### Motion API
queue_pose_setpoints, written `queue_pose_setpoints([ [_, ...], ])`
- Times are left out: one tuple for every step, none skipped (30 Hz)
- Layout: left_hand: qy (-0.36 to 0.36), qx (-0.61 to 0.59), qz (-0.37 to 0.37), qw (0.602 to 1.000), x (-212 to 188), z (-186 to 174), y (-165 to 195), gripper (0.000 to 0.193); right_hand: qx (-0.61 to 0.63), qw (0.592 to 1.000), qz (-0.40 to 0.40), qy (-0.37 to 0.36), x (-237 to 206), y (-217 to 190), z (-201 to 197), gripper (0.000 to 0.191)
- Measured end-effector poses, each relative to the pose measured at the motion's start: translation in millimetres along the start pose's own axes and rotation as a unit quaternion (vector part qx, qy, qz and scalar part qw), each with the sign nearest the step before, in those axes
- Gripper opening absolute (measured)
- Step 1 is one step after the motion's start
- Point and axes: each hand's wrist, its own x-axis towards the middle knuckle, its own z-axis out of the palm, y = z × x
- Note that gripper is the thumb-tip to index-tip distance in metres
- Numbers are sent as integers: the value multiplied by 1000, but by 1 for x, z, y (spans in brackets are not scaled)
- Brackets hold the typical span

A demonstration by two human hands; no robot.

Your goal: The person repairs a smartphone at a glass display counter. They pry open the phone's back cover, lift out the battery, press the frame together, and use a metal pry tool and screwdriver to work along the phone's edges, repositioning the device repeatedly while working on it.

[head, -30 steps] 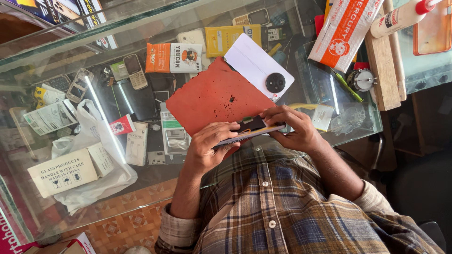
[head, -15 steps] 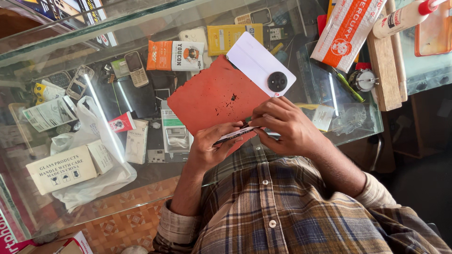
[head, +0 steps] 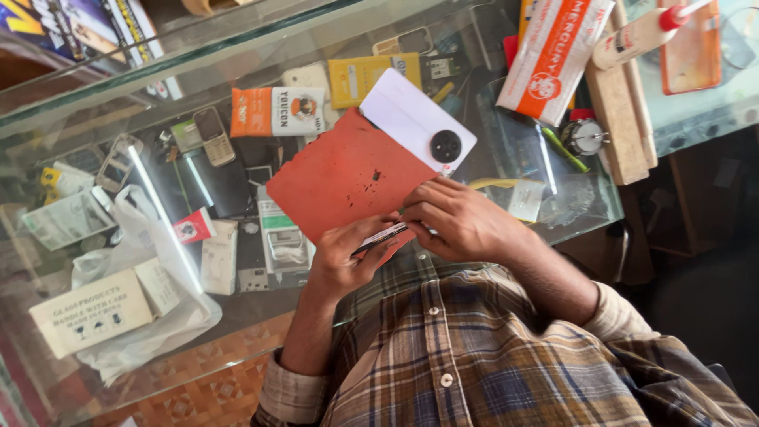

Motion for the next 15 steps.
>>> queue_pose_setpoints([
  [-1,-6,2,1000,0,0,-1,28,-1,1000,-9,5,1,-1,0,23],
  [-2,-10,6,1000,-1,0,-2,29,-2,1000,-18,9,1,-1,0,23],
  [-3,-14,10,1000,-2,0,-3,29,-3,1000,-27,13,2,-1,1,23],
  [-3,-17,14,1000,-3,0,-5,29,-7,999,-30,15,1,-1,2,24],
  [-2,-18,14,1000,-4,-1,-7,30,-11,999,-34,16,0,1,4,24],
  [0,-19,15,1000,-6,-1,-9,30,-15,999,-39,18,-3,3,7,25],
  [2,-20,15,1000,-7,0,-11,31,-18,999,-36,18,-6,6,11,25],
  [1,-26,9,1000,-8,0,-13,32,-20,999,-33,18,-9,8,16,26],
  [0,-31,2,1000,-10,1,-15,33,-22,999,-31,18,-12,10,20,26],
  [0,-36,-4,999,-11,1,-17,33,-18,999,-31,27,-14,10,22,25],
  [0,-30,-8,1000,-12,1,-19,33,-15,999,-32,35,-14,9,22,24],
  [-1,-24,-13,1000,-13,0,-21,33,-12,998,-31,44,-12,7,18,23],
  [-1,-19,-17,1000,-13,1,-23,34,-22,997,-25,66,-11,6,6,25],
  [0,-42,0,999,-13,2,-24,32,-33,995,-18,88,-11,6,-12,26],
  [3,-65,16,998,-12,3,-26,31,-107,984,57,128,-10,12,-36,36],
])
